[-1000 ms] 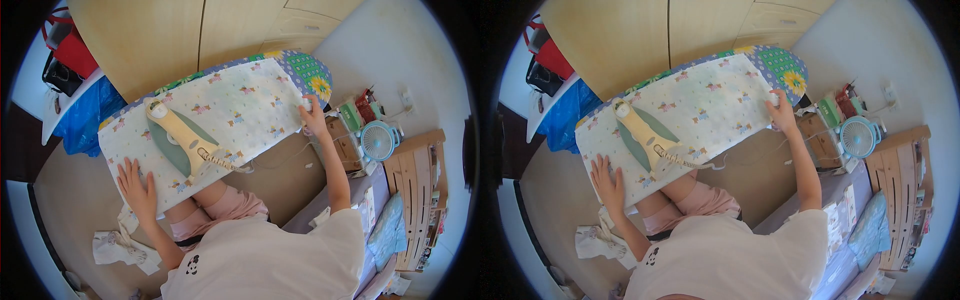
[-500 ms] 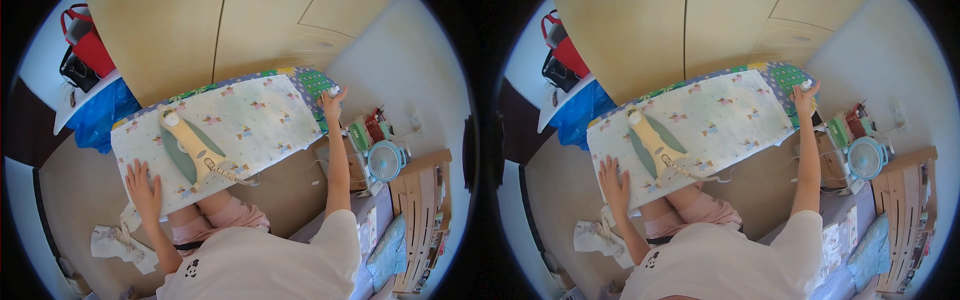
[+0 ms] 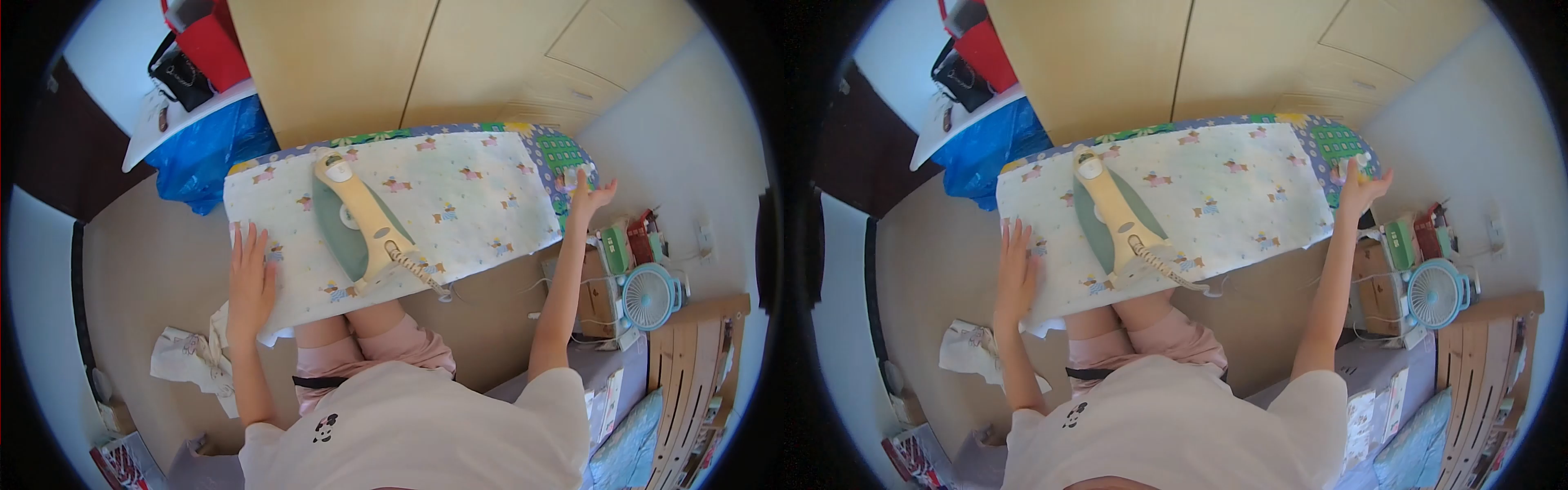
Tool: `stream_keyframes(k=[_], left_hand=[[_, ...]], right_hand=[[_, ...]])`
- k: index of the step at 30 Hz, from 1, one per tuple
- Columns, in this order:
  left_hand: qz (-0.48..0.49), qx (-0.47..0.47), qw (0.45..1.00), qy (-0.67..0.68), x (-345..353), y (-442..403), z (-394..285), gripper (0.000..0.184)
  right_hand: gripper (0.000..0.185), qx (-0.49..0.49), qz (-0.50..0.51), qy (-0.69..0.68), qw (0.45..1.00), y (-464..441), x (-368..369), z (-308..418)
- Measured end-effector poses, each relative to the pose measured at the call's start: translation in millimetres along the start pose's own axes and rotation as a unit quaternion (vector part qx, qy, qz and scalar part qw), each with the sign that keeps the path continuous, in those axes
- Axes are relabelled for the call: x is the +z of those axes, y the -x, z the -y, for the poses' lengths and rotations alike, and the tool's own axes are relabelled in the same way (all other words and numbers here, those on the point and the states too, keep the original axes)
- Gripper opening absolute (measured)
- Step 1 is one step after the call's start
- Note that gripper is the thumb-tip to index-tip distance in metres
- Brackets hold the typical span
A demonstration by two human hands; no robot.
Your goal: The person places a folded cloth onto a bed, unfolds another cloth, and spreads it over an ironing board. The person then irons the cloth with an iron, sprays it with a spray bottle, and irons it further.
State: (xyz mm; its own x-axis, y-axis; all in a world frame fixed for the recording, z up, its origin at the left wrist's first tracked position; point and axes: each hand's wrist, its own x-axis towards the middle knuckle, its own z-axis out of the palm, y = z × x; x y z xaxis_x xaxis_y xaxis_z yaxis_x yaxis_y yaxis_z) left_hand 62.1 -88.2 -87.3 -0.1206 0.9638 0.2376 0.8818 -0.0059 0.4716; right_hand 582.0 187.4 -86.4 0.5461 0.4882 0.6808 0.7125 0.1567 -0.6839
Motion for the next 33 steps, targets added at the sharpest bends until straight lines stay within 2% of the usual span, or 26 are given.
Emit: stream_keyframes(k=[2,4,5,6,9,11,12,14,15,20,24,26,29,33], left_hand=[[0.011,0.002,1.000,-0.008,-9,-15,3,0.045],[0.035,0.014,0.999,-0.020,-14,-32,8,0.045],[0.057,0.025,0.998,-0.009,-8,-41,13,0.046],[0.081,0.038,0.996,0.004,0,-49,18,0.047],[0.053,0.067,0.994,-0.063,30,-67,33,0.048],[0.034,0.067,0.992,-0.098,46,-70,33,0.048],[0.013,0.056,0.989,-0.133,52,-71,32,0.048],[0.019,0.065,0.990,-0.125,53,-69,35,0.048],[0.023,0.067,0.990,-0.122,50,-71,38,0.048],[0.009,0.082,0.989,-0.123,47,-70,32,0.047],[0.006,0.062,0.992,-0.113,46,-69,29,0.045],[0.009,0.051,0.992,-0.113,46,-69,28,0.045],[-0.002,0.061,0.992,-0.113,46,-69,30,0.045],[-0.003,0.061,0.991,-0.122,45,-68,28,0.045]], right_hand=[[0.062,0.030,0.187,-0.196,0.962,30,-18,94],[0.049,-0.049,0.424,-0.229,0.875,60,-30,177],[0.044,0.000,0.505,-0.260,0.823,83,-34,217],[0.045,-0.038,0.598,-0.232,0.766,98,-27,235],[0.081,-0.117,0.739,-0.021,0.663,131,-8,295],[0.093,-0.141,0.746,-0.012,0.650,157,7,301],[0.093,-0.137,0.741,-0.007,0.658,166,13,296],[0.092,-0.055,0.752,-0.110,0.648,178,22,285],[0.092,-0.049,0.741,-0.113,0.660,178,22,284],[0.091,-0.112,0.718,-0.104,0.679,180,21,276],[0.090,-0.109,0.713,-0.082,0.687,168,18,267],[0.087,-0.061,0.724,-0.045,0.685,152,8,265],[0.083,-0.037,0.721,-0.039,0.691,137,8,247],[0.078,-0.069,0.692,-0.039,0.718,120,19,213]])
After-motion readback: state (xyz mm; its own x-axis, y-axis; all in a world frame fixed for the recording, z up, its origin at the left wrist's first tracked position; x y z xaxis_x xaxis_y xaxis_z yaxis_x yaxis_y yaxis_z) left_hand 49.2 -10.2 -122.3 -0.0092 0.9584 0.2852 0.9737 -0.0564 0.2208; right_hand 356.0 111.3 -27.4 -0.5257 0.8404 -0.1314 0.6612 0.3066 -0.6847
